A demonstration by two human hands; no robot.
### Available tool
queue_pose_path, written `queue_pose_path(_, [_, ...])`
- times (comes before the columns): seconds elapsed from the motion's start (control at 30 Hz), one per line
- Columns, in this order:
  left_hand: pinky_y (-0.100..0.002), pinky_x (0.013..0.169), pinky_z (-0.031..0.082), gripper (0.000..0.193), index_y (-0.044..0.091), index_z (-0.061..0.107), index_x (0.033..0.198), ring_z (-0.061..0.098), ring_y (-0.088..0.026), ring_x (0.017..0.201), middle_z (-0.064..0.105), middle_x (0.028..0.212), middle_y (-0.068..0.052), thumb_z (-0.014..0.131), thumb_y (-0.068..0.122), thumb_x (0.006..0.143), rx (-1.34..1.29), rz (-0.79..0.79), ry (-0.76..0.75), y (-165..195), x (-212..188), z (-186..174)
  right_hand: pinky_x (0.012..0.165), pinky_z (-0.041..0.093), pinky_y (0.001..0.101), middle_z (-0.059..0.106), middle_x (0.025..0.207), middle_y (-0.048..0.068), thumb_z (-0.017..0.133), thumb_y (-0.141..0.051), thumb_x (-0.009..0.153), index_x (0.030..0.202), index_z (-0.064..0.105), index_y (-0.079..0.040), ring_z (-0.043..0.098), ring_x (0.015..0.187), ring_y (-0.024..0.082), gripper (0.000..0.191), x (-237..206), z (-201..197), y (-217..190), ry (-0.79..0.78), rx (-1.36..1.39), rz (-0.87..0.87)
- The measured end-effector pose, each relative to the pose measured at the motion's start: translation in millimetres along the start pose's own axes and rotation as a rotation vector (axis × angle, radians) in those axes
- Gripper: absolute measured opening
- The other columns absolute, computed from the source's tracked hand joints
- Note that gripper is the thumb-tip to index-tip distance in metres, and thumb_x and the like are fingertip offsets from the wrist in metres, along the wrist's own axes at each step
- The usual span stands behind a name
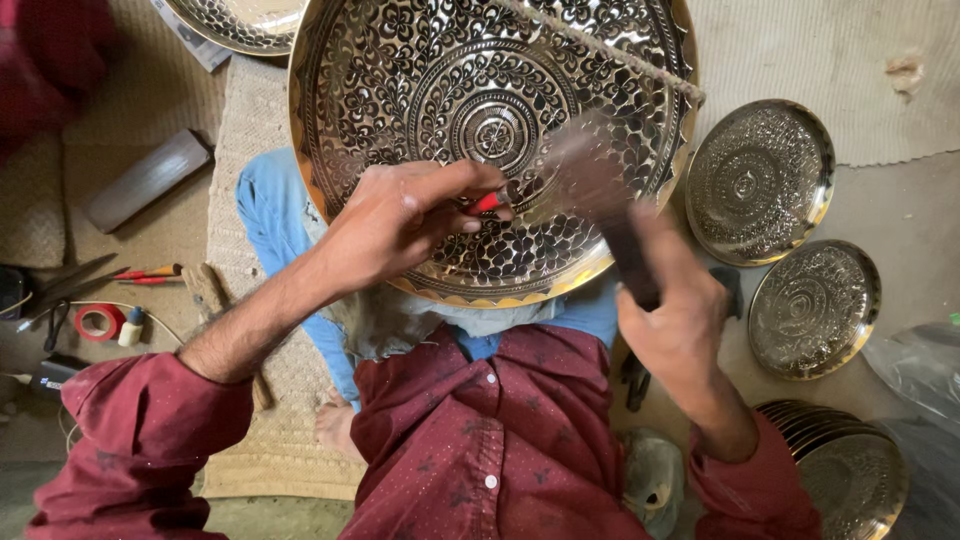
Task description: The person sits on the floor with a large decorative brass tray on their lap, holding a small punch against the tray's surface with one hand and striking it with a wooden mallet with the other, working the patterned design across the tray. Finished trays and tools lie on the floor around them.
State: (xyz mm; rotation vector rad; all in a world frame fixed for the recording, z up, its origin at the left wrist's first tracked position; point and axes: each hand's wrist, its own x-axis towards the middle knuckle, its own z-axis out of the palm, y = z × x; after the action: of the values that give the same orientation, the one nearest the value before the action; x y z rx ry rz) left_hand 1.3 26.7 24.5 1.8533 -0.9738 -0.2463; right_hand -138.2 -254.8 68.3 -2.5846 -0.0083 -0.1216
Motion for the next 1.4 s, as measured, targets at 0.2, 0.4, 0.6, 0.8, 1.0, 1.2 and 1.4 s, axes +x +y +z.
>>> queue_pose_path(0.2, [-0.04, 0.072, 0.06, 0.038, 0.011, 0.063, 0.127, 0.075, -0.023, 0.088, 0.076, 0.101, -0.006, 0.075, 0.005, 0.091, 0.047, -0.021, -0.018, -3.3, -1.2, 3.2, 0.096, 0.058, 0.0408, 0.073, 0.12, 0.018, 0.073, 0.008, 0.078, 0.148, 0.059, -0.013, 0.074, 0.108, 0.034, 0.074, 0.7, -3.2, -5.0, -0.044, -0.161, 0.014])
queue_pose_path(0.4, [-0.039, 0.075, 0.061, 0.047, 0.011, 0.061, 0.131, 0.075, -0.024, 0.092, 0.076, 0.106, -0.007, 0.072, 0.0, 0.087, 0.038, 0.02, 0.004, -4.3, -3.1, 2.6, 0.081, 0.056, 0.0451, 0.068, 0.095, 0.015, 0.074, 0.007, 0.085, 0.149, 0.06, -0.018, 0.072, 0.087, 0.032, 0.071, 4.8, -3.7, -9.1, -0.125, -0.333, 0.084])
queue_pose_path(0.6, [-0.037, 0.076, 0.064, 0.037, 0.011, 0.061, 0.129, 0.076, -0.02, 0.093, 0.076, 0.11, -0.006, 0.071, 0.0, 0.095, -0.022, -0.046, -0.016, -3.6, -4.5, 2.9, 0.075, 0.054, 0.0412, 0.07, 0.096, 0.013, 0.075, 0.009, 0.078, 0.151, 0.054, -0.015, 0.071, 0.084, 0.028, 0.08, -7.4, 0.1, 2.5, -0.1, -0.372, -0.044])
queue_pose_path(0.8, [-0.033, 0.091, 0.063, 0.043, 0.003, 0.05, 0.136, 0.074, -0.022, 0.119, 0.072, 0.128, -0.01, 0.055, -0.01, 0.095, -0.466, -0.22, 0.081, 5.0, -12.9, 10.2, 0.081, 0.058, 0.0319, 0.065, 0.105, 0.012, 0.079, 0.005, 0.088, 0.152, 0.039, 0.002, 0.067, 0.091, 0.019, 0.075, -50.8, 54.7, 37.6, 0.277, 0.522, 0.171])
queue_pose_path(1.0, [-0.032, 0.085, 0.066, 0.043, 0.005, 0.059, 0.132, 0.078, -0.022, 0.104, 0.075, 0.123, -0.009, 0.07, -0.005, 0.091, -0.219, -0.152, -0.036, 1.9, -12.2, 15.1, 0.083, 0.057, 0.0294, 0.066, 0.103, 0.011, 0.078, 0.008, 0.095, 0.159, 0.029, -0.001, 0.065, 0.092, 0.018, 0.082, -84.1, 102.4, 58.4, 0.311, 0.645, 0.28])
queue_pose_path(1.2, [-0.031, 0.089, 0.065, 0.048, 0.006, 0.06, 0.133, 0.078, -0.02, 0.106, 0.077, 0.12, -0.006, 0.072, -0.004, 0.088, -0.204, -0.131, -0.087, 4.5, -9.4, 7.2, 0.069, 0.06, 0.0307, 0.065, 0.093, 0.009, 0.071, 0.008, 0.095, 0.169, 0.006, -0.009, 0.067, 0.072, 0.018, 0.1, -86.1, 56.2, 58.9, 0.331, 0.73, 0.205])
queue_pose_path(1.4, [-0.032, 0.087, 0.063, 0.051, 0.007, 0.061, 0.135, 0.078, -0.02, 0.104, 0.077, 0.121, -0.007, 0.069, -0.008, 0.087, -0.221, -0.181, -0.134, 9.7, -5.6, 2.1, 0.071, 0.06, 0.0333, 0.065, 0.095, 0.012, 0.071, 0.01, 0.104, 0.168, 0.001, -0.023, 0.065, 0.073, 0.021, 0.1, -58.6, 16.7, 23.0, 0.459, 0.815, 0.145])
